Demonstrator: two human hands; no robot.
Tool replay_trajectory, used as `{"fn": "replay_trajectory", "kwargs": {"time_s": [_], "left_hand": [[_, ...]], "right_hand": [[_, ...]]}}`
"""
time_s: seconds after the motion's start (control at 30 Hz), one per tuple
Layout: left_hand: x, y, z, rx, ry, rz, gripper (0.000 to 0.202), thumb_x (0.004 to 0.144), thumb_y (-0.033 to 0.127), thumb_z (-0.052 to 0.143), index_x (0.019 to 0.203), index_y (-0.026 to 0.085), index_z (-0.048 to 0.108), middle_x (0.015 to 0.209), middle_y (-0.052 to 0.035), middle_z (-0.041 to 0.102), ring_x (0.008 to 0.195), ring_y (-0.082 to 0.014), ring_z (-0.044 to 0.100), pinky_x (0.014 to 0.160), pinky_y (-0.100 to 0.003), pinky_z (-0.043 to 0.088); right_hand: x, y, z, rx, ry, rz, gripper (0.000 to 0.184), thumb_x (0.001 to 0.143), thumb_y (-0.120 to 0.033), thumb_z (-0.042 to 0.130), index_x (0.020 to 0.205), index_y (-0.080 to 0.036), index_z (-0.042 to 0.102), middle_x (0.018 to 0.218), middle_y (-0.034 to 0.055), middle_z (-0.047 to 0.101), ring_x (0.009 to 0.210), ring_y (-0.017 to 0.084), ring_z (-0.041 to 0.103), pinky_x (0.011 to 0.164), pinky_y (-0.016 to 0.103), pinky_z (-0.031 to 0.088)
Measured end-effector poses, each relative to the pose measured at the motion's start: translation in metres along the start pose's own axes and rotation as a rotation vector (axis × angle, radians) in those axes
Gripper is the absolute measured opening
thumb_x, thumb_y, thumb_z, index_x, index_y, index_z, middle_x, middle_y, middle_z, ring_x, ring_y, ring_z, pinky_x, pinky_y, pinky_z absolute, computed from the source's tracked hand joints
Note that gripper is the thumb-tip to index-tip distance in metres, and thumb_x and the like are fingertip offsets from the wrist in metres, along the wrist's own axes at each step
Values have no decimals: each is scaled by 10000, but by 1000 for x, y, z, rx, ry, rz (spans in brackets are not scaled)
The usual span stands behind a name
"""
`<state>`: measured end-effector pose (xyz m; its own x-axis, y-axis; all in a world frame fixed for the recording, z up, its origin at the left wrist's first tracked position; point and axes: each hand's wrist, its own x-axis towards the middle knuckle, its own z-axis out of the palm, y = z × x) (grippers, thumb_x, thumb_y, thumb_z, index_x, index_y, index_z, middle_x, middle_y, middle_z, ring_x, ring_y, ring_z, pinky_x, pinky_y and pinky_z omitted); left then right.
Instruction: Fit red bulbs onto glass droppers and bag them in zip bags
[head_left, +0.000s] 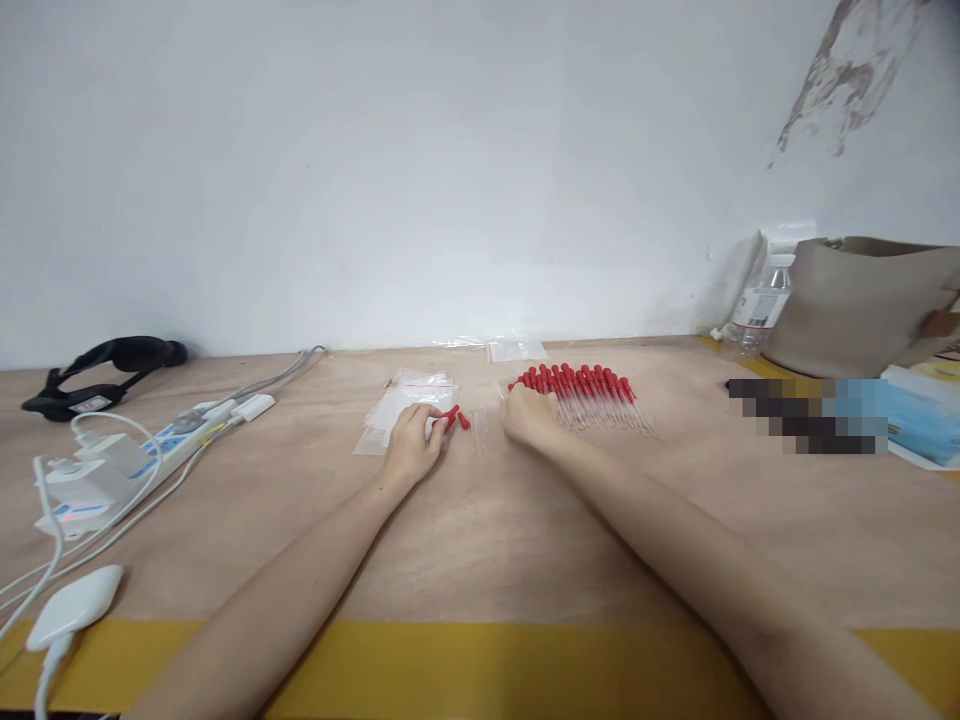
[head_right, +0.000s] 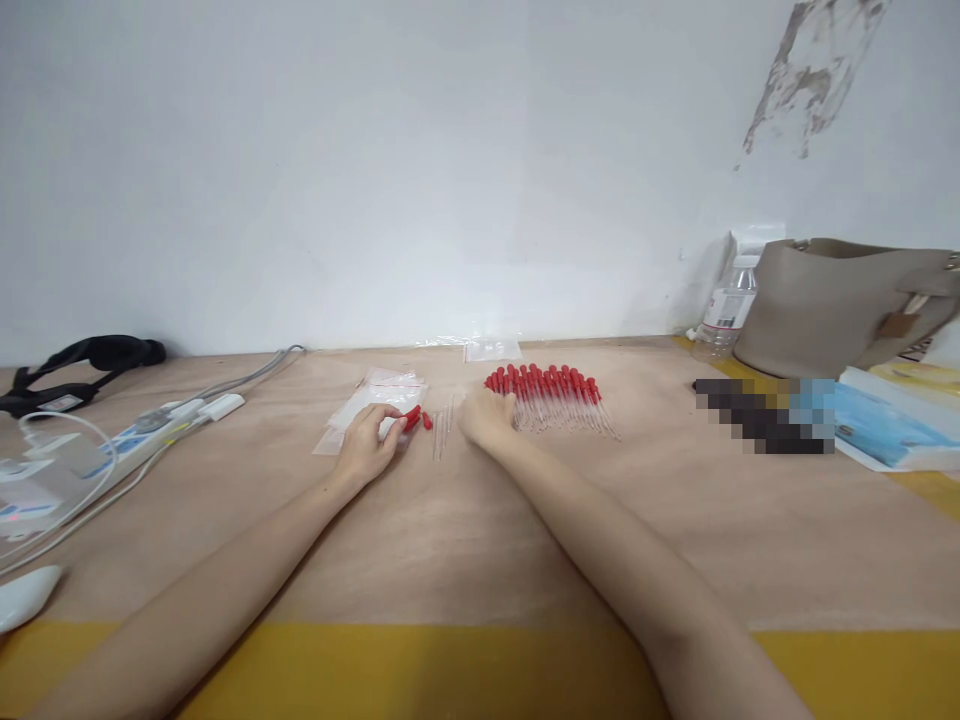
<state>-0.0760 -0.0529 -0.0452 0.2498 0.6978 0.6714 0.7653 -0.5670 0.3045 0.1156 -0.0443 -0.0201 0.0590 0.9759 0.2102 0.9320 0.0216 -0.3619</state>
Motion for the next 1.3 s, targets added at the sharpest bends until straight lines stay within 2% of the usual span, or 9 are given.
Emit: {"fn": "replay_trajectory", "kwargs": {"time_s": [0.1,0.2,0.37,0.53,0.63,0.8,1.0,1.17,1.3], "left_hand": [[-5,14,-5,-102,-37,37,129,833,244,421,849,174,528,831,-43,581,790,-164,540,733,-295,429],[-15,35,-8,-216,-191,152,121,816,217,438,866,172,538,824,-39,590,765,-146,547,714,-274,438],[-32,67,-7,-279,-434,215,230,759,205,506,974,175,582,835,-45,592,698,-140,549,638,-260,453],[-34,75,2,-299,-443,195,186,790,277,524,898,205,658,963,-59,571,797,-153,564,685,-265,457],[-33,74,6,-336,-414,132,191,825,271,483,848,193,656,901,-45,595,750,-136,562,661,-251,448],[-32,72,6,-438,-386,-31,203,843,305,459,912,180,603,792,-12,635,670,-123,555,608,-232,431],[-33,73,7,-496,-400,-56,220,838,330,454,889,172,597,735,-1,617,621,-111,530,578,-221,417],[-35,72,15,-674,-428,-172,249,822,356,468,887,133,557,643,0,565,552,-97,509,537,-215,427],[-35,70,18,-702,-440,-198,262,800,374,497,858,129,572,617,0,559,537,-93,500,516,-206,405]], "right_hand": [[-24,29,-15,68,48,-129,207,854,-234,367,962,-134,513,893,101,617,832,182,567,740,299,369],[-49,59,-19,288,105,-392,131,830,-205,411,903,-152,505,822,59,604,751,149,550,673,262,396],[-78,89,-9,331,227,-483,216,827,-202,415,1009,-168,527,873,68,589,780,160,540,710,300,413],[-87,85,-7,353,182,-496,204,855,-224,378,907,-173,569,841,59,577,767,153,528,693,289,399],[-93,79,-10,326,156,-504,175,849,-251,406,858,-184,567,812,39,587,726,143,523,710,304,360],[-100,75,-14,294,86,-527,193,863,-294,395,845,-197,561,754,9,616,663,127,519,709,313,300],[-100,73,-13,291,76,-546,166,853,-281,419,834,-193,559,734,1,616,656,121,517,696,300,277],[-100,73,-11,282,92,-594,153,839,-273,449,776,-177,549,665,-14,582,604,105,487,684,287,268],[-99,73,-8,293,94,-638,165,840,-272,454,748,-174,549,652,-23,560,587,94,464,666,274,253]]}}
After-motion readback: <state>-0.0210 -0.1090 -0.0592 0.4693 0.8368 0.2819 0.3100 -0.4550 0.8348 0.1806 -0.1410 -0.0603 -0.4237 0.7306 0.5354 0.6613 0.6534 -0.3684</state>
